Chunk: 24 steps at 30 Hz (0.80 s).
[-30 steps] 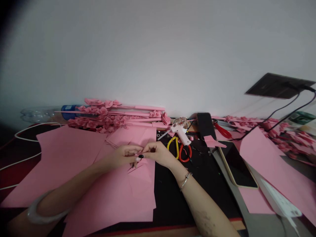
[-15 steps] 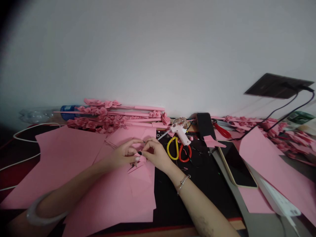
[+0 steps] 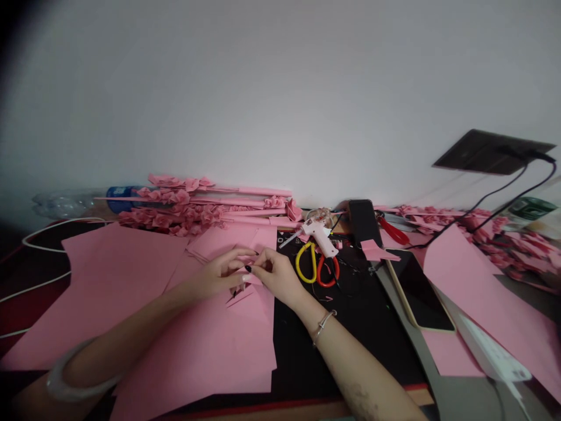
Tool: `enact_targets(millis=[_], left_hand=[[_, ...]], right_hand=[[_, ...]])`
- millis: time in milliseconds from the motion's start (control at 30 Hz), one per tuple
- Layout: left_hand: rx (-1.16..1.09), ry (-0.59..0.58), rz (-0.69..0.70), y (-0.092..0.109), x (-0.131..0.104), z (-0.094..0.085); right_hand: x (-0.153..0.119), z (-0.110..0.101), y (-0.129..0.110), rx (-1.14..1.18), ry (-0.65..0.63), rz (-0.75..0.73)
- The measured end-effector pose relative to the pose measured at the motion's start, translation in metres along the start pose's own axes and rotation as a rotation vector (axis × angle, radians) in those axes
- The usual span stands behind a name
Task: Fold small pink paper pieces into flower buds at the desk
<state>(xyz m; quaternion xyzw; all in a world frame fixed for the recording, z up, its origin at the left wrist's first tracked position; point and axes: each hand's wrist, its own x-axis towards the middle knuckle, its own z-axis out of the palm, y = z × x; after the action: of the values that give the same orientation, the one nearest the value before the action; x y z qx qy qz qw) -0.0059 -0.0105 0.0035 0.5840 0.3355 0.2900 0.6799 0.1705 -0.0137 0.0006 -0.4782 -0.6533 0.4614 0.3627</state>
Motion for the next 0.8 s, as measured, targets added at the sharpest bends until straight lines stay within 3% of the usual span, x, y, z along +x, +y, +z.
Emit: enact_targets(millis=[200,567,800], left_hand=[[0.002,0.078,-0.028,0.0003,0.0000,0.0072],[0.068,0.059,-0.012,-0.0020,-0.0024,0.0056],[0.001,0.067,0.005,0.0001,-0.0003,0.0026]], right_hand=[[-0.0018,0.0023,-0.0016,-0.047,-0.003,-0.022],[-0.0025,0.0029,-0.0031,-0.035,0.006,0.018],[-0.0003,-0.0012,-0.0025,0.239,-0.087,0.032]])
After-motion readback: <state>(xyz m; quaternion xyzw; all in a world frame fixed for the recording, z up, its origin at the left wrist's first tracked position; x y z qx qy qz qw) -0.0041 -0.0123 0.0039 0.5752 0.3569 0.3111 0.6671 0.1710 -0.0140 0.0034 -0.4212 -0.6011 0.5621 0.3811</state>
